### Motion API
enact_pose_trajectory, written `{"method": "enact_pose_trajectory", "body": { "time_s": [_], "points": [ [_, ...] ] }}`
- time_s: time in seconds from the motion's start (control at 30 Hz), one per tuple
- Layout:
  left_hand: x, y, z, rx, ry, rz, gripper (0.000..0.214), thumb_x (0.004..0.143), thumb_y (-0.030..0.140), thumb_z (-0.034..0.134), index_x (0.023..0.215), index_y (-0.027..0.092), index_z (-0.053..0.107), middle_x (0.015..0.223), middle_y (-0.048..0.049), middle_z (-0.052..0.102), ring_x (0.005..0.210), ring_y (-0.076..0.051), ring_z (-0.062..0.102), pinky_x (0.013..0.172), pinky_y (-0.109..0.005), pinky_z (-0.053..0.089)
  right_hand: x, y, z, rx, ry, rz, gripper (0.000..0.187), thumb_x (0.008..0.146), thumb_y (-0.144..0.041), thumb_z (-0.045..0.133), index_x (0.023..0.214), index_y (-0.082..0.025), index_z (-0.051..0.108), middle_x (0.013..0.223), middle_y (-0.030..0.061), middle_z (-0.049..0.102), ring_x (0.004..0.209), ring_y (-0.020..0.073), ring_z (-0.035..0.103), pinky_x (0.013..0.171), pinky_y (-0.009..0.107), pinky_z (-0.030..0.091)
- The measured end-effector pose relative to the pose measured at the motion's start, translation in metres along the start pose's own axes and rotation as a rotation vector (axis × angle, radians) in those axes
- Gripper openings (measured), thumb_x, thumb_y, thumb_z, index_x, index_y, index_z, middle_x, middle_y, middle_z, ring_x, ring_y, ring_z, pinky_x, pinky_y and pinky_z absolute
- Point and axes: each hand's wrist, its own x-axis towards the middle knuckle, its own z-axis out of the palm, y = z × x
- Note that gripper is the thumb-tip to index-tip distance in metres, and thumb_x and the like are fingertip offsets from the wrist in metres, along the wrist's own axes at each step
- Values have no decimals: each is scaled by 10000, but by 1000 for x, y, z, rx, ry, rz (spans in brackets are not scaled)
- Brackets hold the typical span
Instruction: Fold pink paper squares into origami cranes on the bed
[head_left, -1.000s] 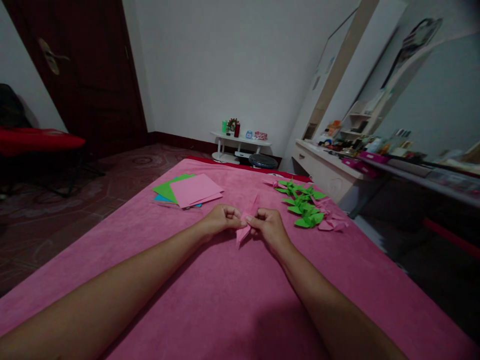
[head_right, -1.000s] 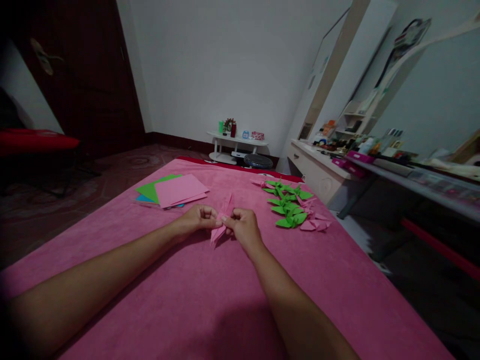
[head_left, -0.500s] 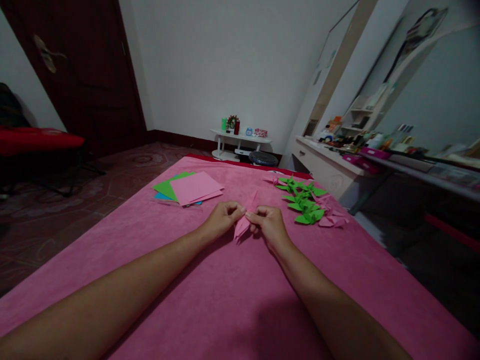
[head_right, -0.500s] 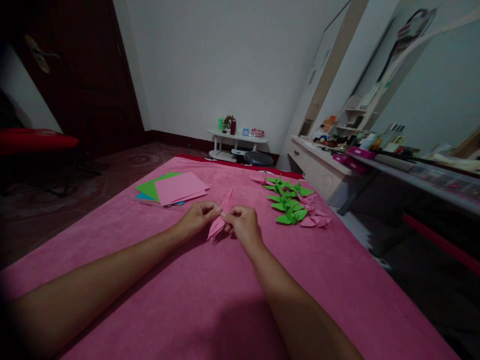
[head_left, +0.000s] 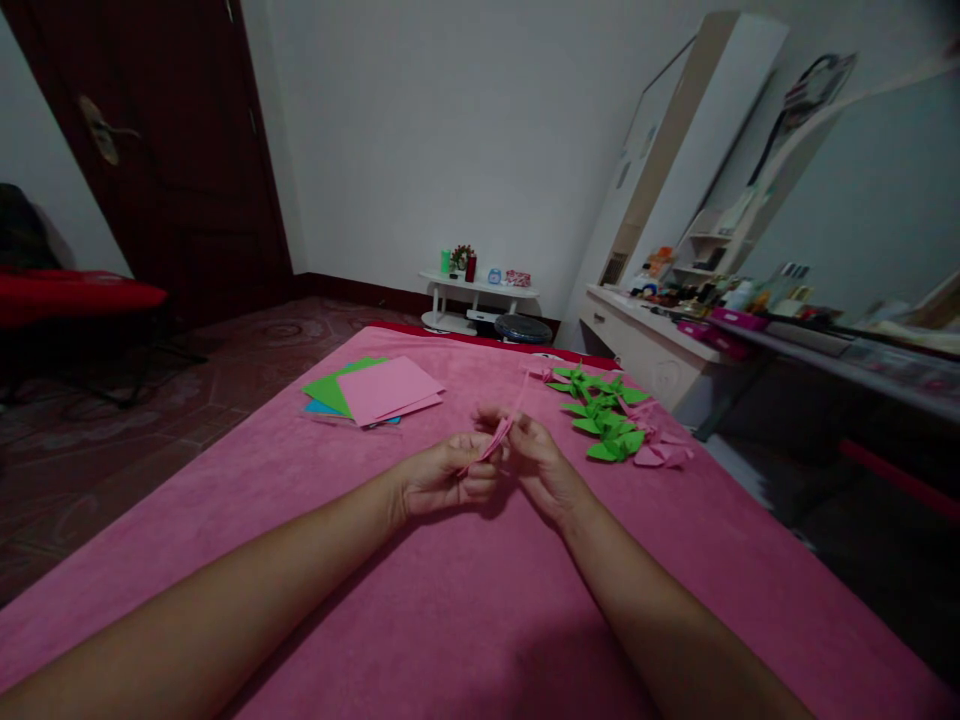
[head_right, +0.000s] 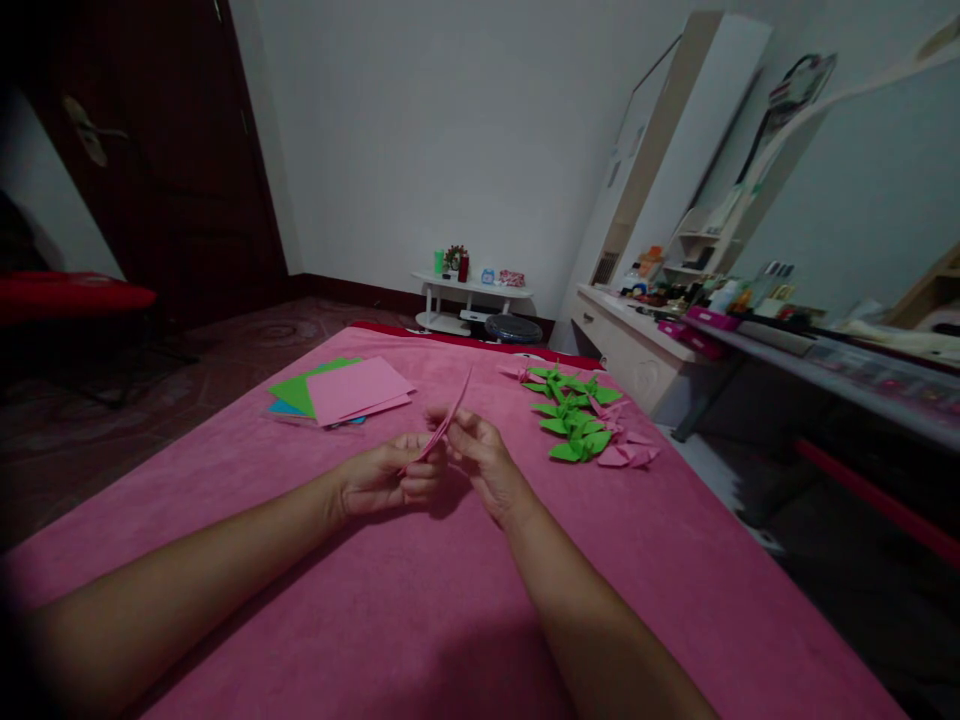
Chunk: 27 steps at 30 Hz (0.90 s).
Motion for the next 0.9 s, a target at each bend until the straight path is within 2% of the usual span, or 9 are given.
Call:
{"method": "enact_pose_trajectory", "body": {
  "time_s": [0.07,0.13,0.2,0.27,0.37,0.43,0.57,0.67,0.9],
  "points": [
    [-1,-2,0,-39,-39,-34,112,742,144,611,684,115,520,509,72,264,419,-37,281,444,-175,226,-2,-2,3,15,-3,-3,246,685,-333,732,879,-186,695,935,53,678,779,153,607,683,243,466],
    [-1,-4,-3,-2,-37,-55,76,735,166,617,739,102,575,512,48,368,432,-50,382,466,-183,302,-3,-3,5,18,33,19,186,665,-312,740,761,-164,681,726,24,669,564,109,571,524,208,429],
    [1,-3,-8,117,13,-87,183,732,235,626,841,88,628,606,-23,546,520,-104,536,537,-222,404,-2,-3,6,14,65,56,205,667,-336,725,653,-155,629,513,-16,585,378,80,465,385,194,332],
    [2,1,-13,266,107,-127,281,725,301,625,895,78,652,772,-106,652,646,-176,629,620,-277,462,0,-1,4,-2,113,76,260,658,-355,716,575,-158,569,419,-39,511,314,76,404,342,199,283],
    [5,9,-20,364,334,-113,310,716,369,615,819,80,661,759,-112,667,650,-180,638,619,-273,467,3,4,-2,-58,254,93,267,596,-309,741,525,-146,542,449,-33,523,374,71,433,393,195,321],
    [6,11,-23,357,430,0,306,718,402,635,763,99,646,631,-51,624,550,-127,587,565,-241,441,5,10,-6,-105,315,125,254,561,-275,748,506,-138,541,466,-30,524,415,67,440,431,193,329],
    [7,7,-24,408,441,186,281,616,323,773,719,99,637,534,14,557,452,-53,466,496,-194,349,7,19,-11,-177,321,146,248,547,-271,736,485,-138,535,433,-44,476,404,58,390,423,195,274],
    [7,5,-24,473,485,212,288,602,322,783,684,81,648,516,1,562,444,-55,457,474,-194,319,6,18,-10,-217,306,135,298,544,-299,748,468,-142,507,423,-53,452,391,49,365,412,191,253],
    [8,8,-30,524,537,207,257,597,279,784,696,80,656,556,-21,614,457,-64,514,486,-189,374,4,9,-8,-200,265,92,297,499,-285,800,642,-152,576,494,-49,545,426,79,470,452,204,364]
  ]
}}
